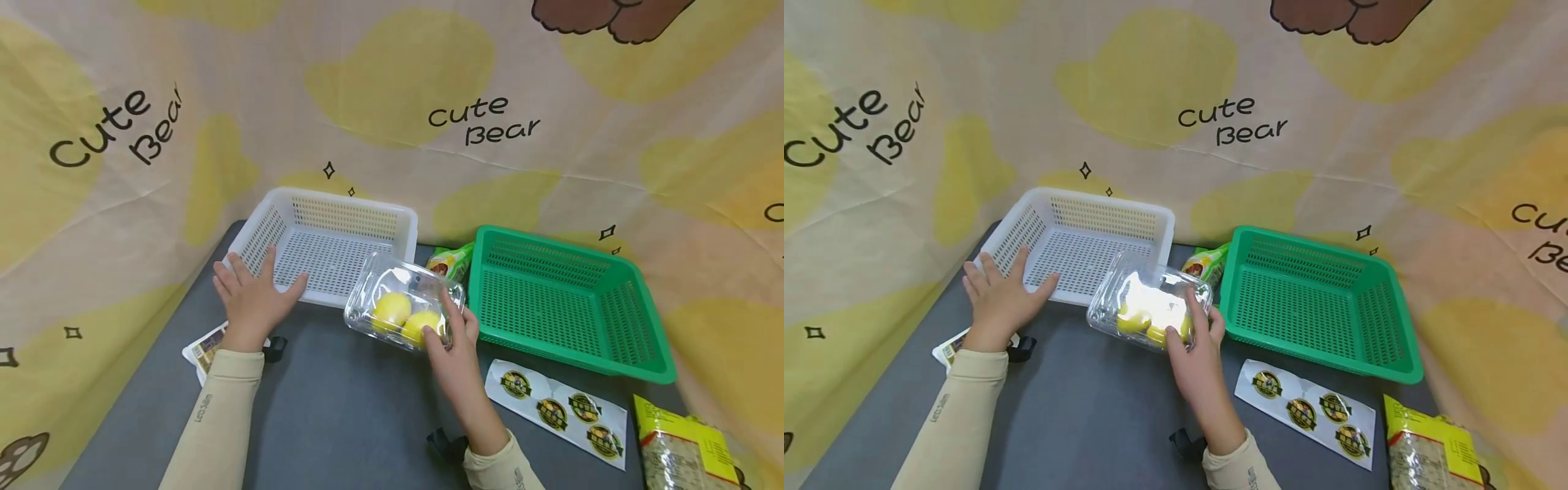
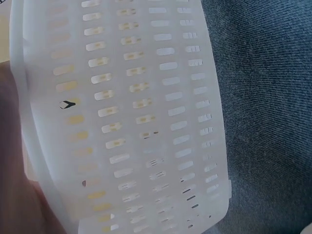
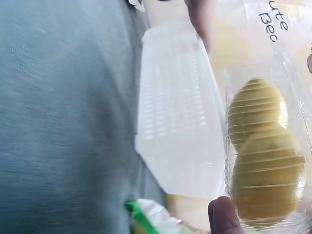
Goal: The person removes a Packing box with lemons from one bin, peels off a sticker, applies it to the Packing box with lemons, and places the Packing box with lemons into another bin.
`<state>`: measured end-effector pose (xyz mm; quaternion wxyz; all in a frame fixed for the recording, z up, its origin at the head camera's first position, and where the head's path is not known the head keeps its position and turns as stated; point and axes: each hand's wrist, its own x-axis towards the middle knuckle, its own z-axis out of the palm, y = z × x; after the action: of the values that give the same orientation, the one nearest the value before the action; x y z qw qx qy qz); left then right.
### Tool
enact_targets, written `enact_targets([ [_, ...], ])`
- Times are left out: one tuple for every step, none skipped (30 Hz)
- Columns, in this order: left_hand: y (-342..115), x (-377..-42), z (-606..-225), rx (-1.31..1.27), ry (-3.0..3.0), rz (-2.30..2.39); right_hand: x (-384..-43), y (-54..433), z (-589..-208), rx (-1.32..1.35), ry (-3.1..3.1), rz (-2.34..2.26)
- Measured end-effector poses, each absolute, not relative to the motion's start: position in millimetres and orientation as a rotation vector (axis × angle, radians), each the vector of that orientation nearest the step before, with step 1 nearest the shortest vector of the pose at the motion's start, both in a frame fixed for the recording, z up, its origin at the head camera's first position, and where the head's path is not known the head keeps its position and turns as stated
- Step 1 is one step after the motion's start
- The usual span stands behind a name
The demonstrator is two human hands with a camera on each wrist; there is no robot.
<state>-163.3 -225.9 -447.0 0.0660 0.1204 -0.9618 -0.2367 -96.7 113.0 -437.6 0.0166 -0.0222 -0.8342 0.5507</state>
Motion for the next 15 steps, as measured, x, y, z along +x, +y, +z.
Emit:
enact_targets([
  [-225.9, -163.3, -446.8, 0.366, -2.898, -0.716, -90.8, 114.9, -439.0, -0.082, -2.596, 1.705],
  [-226.0, -163.6, -446.8, 0.367, -2.895, -0.721, -85.2, 116.8, -440.9, -0.094, -2.594, 1.701],
  [-226.1, -163.6, -446.4, 0.367, -2.894, -0.726, -80.0, 118.9, -442.9, -0.103, -2.595, 1.690],
  [-226.3, -163.5, -445.8, 0.368, -2.895, -0.730, -74.8, 121.4, -445.2, -0.102, -2.592, 1.680],
  [-226.4, -163.4, -445.2, 0.368, -2.896, -0.735, -70.1, 123.7, -447.0, -0.106, -2.589, 1.672],
  [-226.3, -163.3, -444.7, 0.369, -2.897, -0.738, -65.4, 126.1, -449.0, -0.105, -2.585, 1.667],
  [-226.1, -163.3, -444.2, 0.369, -2.899, -0.741, -61.0, 128.7, -451.2, -0.101, -2.584, 1.662],
  [-226.0, -163.4, -444.1, 0.369, -2.901, -0.742, -56.7, 131.2, -453.1, -0.097, -2.576, 1.666],
  [-225.7, -163.3, -443.9, 0.369, -2.904, -0.743, -52.4, 133.6, -454.4, -0.092, -2.572, 1.667],
  [-225.3, -163.2, -443.7, 0.369, -2.906, -0.743, -48.3, 136.2, -455.8, -0.089, -2.572, 1.666],
  [-224.9, -163.3, -443.8, 0.369, -2.906, -0.742, -44.7, 138.5, -456.9, -0.084, -2.575, 1.658],
  [-224.8, -163.3, -444.0, 0.369, -2.906, -0.739, -41.0, 140.7, -458.8, -0.081, -2.583, 1.648],
  [-224.8, -163.4, -444.1, 0.369, -2.905, -0.737, -38.0, 142.5, -460.7, -0.081, -2.593, 1.636],
  [-225.0, -163.5, -444.4, 0.367, -2.905, -0.733, -35.2, 144.0, -462.5, -0.085, -2.600, 1.629],
  [-225.3, -163.5, -444.6, 0.365, -2.904, -0.729, -32.8, 145.2, -464.3, -0.089, -2.614, 1.615],
])
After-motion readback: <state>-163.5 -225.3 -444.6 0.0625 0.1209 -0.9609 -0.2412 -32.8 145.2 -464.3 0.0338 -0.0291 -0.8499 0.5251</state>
